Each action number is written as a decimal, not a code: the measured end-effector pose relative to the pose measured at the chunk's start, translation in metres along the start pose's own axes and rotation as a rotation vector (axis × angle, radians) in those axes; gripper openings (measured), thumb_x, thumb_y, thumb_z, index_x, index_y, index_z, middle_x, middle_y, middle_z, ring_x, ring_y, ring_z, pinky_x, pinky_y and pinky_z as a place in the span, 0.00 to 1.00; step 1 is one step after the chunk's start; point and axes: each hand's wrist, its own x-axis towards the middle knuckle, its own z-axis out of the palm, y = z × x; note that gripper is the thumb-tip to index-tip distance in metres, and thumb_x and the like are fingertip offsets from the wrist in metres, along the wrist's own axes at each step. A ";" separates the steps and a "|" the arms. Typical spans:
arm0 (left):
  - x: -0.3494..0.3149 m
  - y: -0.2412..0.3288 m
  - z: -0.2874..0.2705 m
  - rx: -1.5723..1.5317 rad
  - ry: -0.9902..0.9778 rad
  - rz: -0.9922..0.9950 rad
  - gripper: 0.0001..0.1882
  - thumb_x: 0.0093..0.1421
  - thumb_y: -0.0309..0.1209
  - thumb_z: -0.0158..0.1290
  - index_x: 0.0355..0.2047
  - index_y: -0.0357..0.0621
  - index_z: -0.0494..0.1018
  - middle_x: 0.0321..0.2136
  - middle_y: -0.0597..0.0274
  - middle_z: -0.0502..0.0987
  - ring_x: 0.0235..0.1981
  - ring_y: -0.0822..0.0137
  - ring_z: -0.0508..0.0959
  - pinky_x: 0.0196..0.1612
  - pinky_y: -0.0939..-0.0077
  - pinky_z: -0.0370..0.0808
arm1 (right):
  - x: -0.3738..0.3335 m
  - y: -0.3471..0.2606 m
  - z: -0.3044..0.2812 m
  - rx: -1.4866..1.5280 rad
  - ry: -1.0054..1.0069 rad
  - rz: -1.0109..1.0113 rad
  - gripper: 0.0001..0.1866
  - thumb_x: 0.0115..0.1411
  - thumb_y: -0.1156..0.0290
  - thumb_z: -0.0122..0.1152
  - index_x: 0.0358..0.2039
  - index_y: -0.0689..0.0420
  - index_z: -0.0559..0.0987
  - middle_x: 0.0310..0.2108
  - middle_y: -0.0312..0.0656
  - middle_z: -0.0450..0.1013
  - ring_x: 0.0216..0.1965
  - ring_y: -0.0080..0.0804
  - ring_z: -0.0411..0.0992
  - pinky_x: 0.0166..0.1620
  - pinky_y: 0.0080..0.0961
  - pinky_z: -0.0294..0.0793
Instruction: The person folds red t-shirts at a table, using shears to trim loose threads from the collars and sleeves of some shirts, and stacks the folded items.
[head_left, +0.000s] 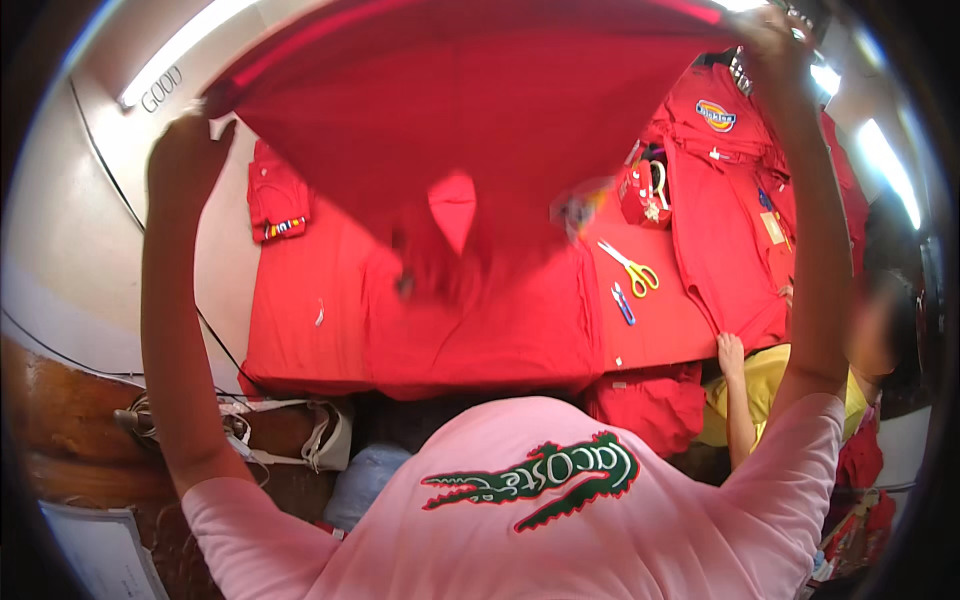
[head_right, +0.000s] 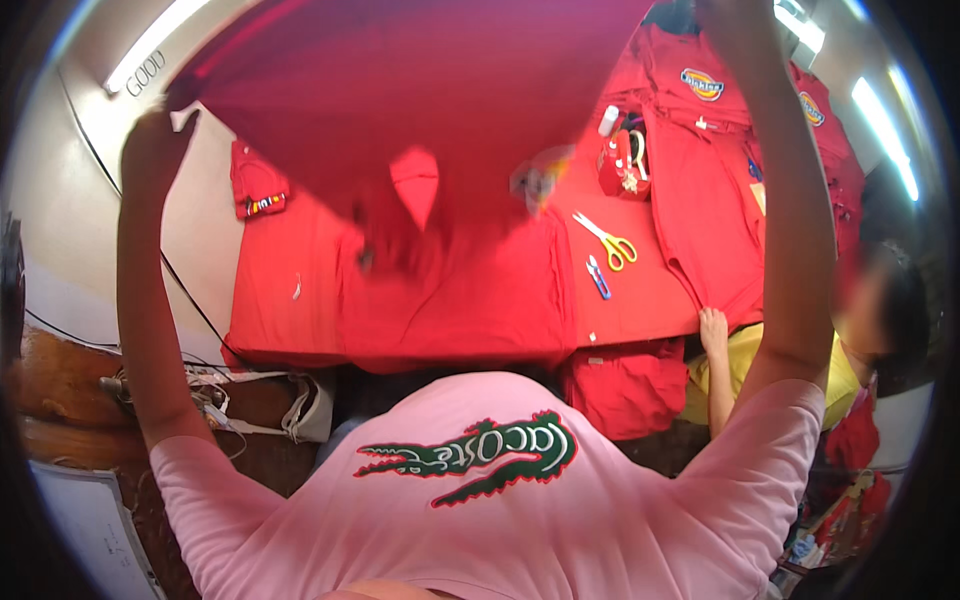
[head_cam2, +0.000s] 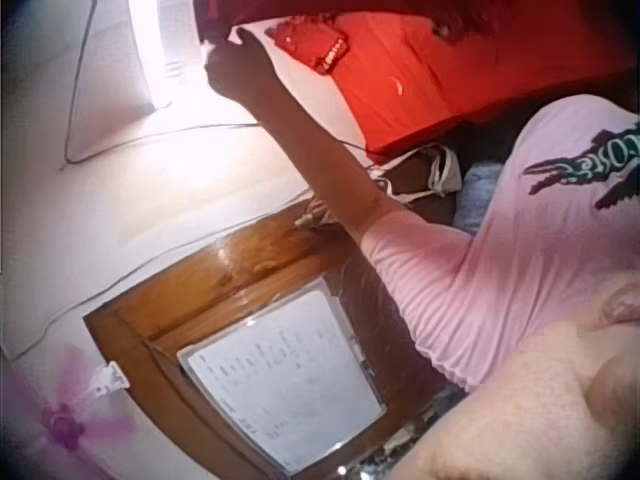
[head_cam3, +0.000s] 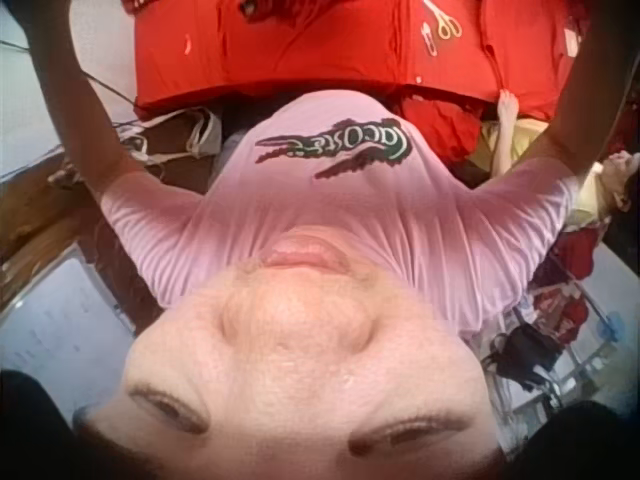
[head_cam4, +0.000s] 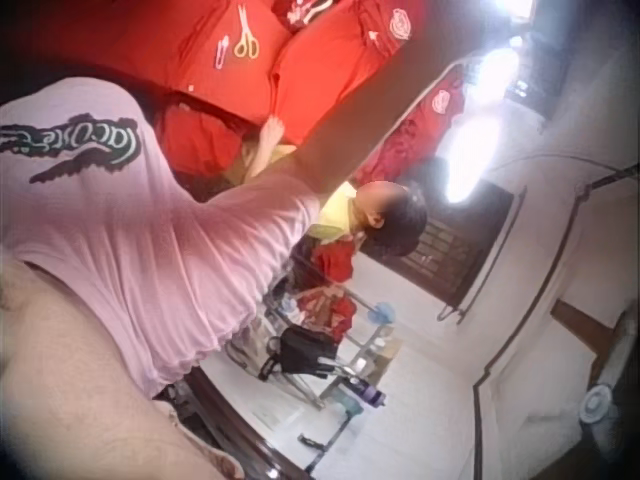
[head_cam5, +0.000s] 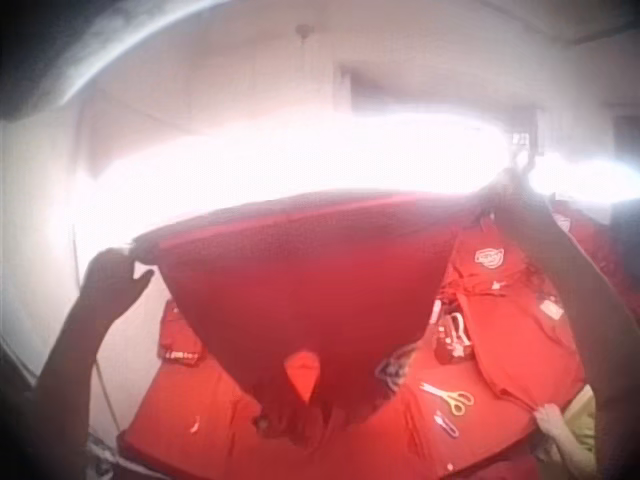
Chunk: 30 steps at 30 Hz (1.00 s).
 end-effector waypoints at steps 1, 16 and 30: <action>-0.011 0.010 -0.006 -0.163 0.272 0.158 0.18 0.64 0.40 0.60 0.50 0.43 0.77 0.35 0.45 0.83 0.37 0.46 0.84 0.40 0.54 0.81 | -0.012 0.011 -0.010 -0.173 0.010 -0.073 0.07 0.61 0.77 0.60 0.38 0.55 0.83 0.42 0.37 0.81 0.47 0.38 0.78 0.53 0.42 0.72; -0.368 0.131 0.170 -0.746 -0.725 -0.043 0.16 0.58 0.32 0.63 0.45 0.40 0.78 0.39 0.49 0.80 0.42 0.48 0.80 0.53 0.54 0.73 | -0.351 -0.326 0.000 0.623 -0.908 0.146 0.14 0.52 0.74 0.65 0.41 0.51 0.83 0.53 0.38 0.77 0.60 0.37 0.70 0.67 0.49 0.58; -0.344 0.149 0.233 -0.704 -0.702 0.086 0.15 0.55 0.21 0.59 0.44 0.43 0.77 0.35 0.56 0.79 0.45 0.53 0.80 0.61 0.60 0.71 | -0.361 -0.360 0.076 0.952 -0.933 0.670 0.26 0.53 0.85 0.59 0.55 0.57 0.78 0.47 0.49 0.76 0.54 0.45 0.74 0.57 0.34 0.73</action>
